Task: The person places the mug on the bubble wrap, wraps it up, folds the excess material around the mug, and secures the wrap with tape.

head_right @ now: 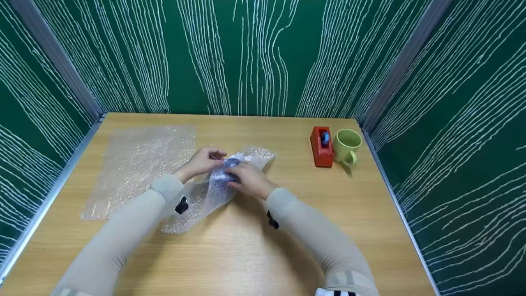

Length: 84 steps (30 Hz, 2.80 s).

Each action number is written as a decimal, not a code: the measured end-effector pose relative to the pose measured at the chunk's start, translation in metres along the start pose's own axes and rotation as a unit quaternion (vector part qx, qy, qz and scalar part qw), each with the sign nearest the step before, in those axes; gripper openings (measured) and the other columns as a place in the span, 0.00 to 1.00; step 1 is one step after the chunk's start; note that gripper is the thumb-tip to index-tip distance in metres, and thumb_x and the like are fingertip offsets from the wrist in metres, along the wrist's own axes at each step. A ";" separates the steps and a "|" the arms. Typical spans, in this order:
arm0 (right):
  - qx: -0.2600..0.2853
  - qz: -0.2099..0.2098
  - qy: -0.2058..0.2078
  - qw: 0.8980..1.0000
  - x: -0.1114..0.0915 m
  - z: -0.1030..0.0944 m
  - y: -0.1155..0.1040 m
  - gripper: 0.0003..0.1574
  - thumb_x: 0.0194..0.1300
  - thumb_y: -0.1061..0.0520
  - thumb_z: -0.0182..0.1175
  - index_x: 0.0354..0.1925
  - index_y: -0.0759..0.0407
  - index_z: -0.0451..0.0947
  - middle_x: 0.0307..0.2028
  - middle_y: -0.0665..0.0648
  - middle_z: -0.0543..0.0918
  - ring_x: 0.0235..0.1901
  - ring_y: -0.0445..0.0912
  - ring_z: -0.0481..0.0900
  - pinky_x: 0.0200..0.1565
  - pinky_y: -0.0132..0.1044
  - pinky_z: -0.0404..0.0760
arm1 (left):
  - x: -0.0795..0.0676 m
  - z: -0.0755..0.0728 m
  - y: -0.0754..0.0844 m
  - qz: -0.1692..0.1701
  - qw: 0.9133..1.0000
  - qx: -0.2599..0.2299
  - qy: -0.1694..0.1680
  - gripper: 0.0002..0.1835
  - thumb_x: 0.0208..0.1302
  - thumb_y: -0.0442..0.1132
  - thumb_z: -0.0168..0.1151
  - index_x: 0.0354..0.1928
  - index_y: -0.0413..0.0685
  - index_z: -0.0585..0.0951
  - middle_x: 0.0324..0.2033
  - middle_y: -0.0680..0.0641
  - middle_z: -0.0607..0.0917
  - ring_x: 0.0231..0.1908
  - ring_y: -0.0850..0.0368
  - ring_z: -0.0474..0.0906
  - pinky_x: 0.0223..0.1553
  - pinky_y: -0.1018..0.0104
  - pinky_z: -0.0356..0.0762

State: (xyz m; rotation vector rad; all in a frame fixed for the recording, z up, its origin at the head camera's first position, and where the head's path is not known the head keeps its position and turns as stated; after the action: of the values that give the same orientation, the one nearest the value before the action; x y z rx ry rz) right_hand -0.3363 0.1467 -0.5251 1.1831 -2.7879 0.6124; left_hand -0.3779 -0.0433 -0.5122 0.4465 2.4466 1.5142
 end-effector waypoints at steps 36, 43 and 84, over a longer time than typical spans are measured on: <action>0.071 -0.033 0.138 0.987 -0.014 -0.014 0.005 0.16 0.64 0.61 0.77 0.49 0.67 0.89 0.47 0.64 0.92 0.50 0.60 0.89 0.59 0.57 0.87 | 0.006 0.007 -0.009 0.009 0.999 0.021 -0.036 0.19 0.69 0.27 0.63 0.60 0.38 0.86 0.58 0.36 0.87 0.55 0.42 0.86 0.58 0.55 0.87; 0.076 0.058 0.188 0.978 -0.023 -0.016 0.013 0.14 0.68 0.59 0.76 0.47 0.67 0.89 0.45 0.65 0.92 0.48 0.61 0.88 0.54 0.59 0.87 | 0.003 0.006 -0.006 0.008 0.999 0.031 -0.036 0.20 0.69 0.29 0.64 0.62 0.36 0.85 0.59 0.36 0.87 0.57 0.42 0.85 0.61 0.53 0.85; 0.334 0.266 0.147 0.892 -0.015 0.017 0.022 0.33 0.81 0.56 0.61 0.74 0.74 0.70 0.69 0.75 0.80 0.70 0.65 0.80 0.74 0.53 0.78 | 0.005 0.005 -0.007 0.013 0.995 0.046 -0.089 0.28 0.64 0.29 0.60 0.68 0.35 0.75 0.71 0.32 0.78 0.74 0.36 0.73 0.79 0.45 0.70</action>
State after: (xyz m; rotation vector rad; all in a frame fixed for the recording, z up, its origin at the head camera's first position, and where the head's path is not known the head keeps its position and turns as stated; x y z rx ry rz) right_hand -0.3394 0.1644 -0.5515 0.2590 -2.6704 1.7278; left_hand -0.3820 -0.0403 -0.5207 0.6053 2.3877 1.3131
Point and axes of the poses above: each hand's wrist, its own x-axis towards the middle knuckle, its own z-axis out of the palm, y = z × x, the point moved 3 cm from there along x, towards the middle knuckle
